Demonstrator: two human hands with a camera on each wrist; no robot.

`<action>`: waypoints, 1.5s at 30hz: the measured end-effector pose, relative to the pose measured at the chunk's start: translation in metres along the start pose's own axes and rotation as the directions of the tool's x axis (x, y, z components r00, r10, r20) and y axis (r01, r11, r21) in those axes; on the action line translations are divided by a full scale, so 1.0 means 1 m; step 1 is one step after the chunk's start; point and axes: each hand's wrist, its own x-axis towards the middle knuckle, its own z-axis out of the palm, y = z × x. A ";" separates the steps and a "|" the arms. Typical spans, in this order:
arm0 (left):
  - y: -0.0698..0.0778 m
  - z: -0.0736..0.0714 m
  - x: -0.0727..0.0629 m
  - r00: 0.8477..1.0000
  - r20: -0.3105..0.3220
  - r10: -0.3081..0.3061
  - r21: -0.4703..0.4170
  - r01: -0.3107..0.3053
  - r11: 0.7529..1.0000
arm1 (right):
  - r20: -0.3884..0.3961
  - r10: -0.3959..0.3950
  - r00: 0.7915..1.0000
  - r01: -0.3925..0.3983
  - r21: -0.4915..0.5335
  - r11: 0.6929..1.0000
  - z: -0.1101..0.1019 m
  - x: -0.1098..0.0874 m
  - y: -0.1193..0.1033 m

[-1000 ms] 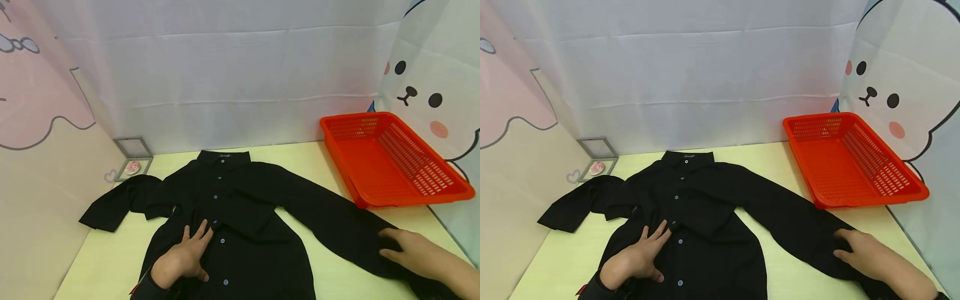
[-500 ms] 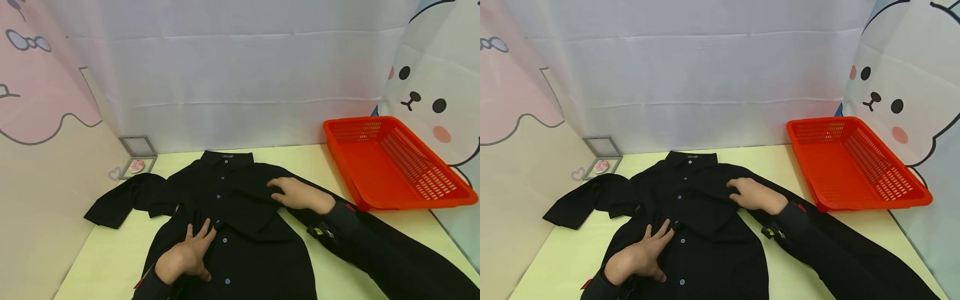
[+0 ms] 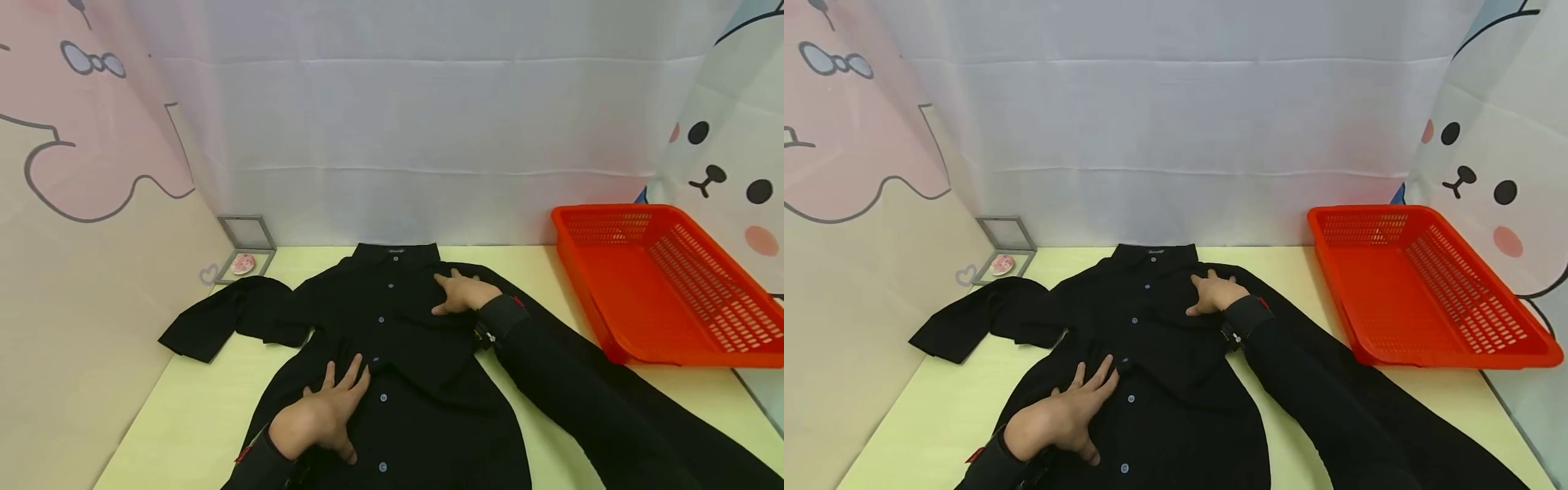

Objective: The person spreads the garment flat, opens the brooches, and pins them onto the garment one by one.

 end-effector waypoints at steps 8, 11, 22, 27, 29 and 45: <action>0.015 0.011 -0.009 1.000 -0.009 0.024 0.073 -0.023 0.997 | 0.005 0.022 1.000 -0.022 0.026 0.999 -0.015 0.013 0.039; 0.014 0.028 -0.004 0.996 0.009 0.087 0.126 -0.087 0.988 | -0.013 -0.004 1.000 0.004 0.018 1.000 -0.015 0.008 0.039; 0.043 0.040 0.006 0.986 0.060 0.156 0.229 -0.166 0.959 | 0.052 -0.046 0.998 0.046 -0.009 0.999 0.021 -0.058 -0.001; 0.058 0.016 0.000 0.968 0.111 0.226 0.145 -0.241 0.960 | 0.069 -0.010 0.998 0.010 -0.009 1.000 0.024 -0.061 0.017; 0.057 -0.003 -0.005 0.959 0.092 0.268 0.072 -0.275 0.959 | 0.061 0.009 0.998 -0.008 -0.008 1.000 0.021 -0.057 0.026; -0.124 -0.074 -0.028 0.742 -0.670 -0.012 0.017 0.031 0.999 | 0.076 0.062 0.995 -0.063 0.007 0.998 0.013 -0.048 0.041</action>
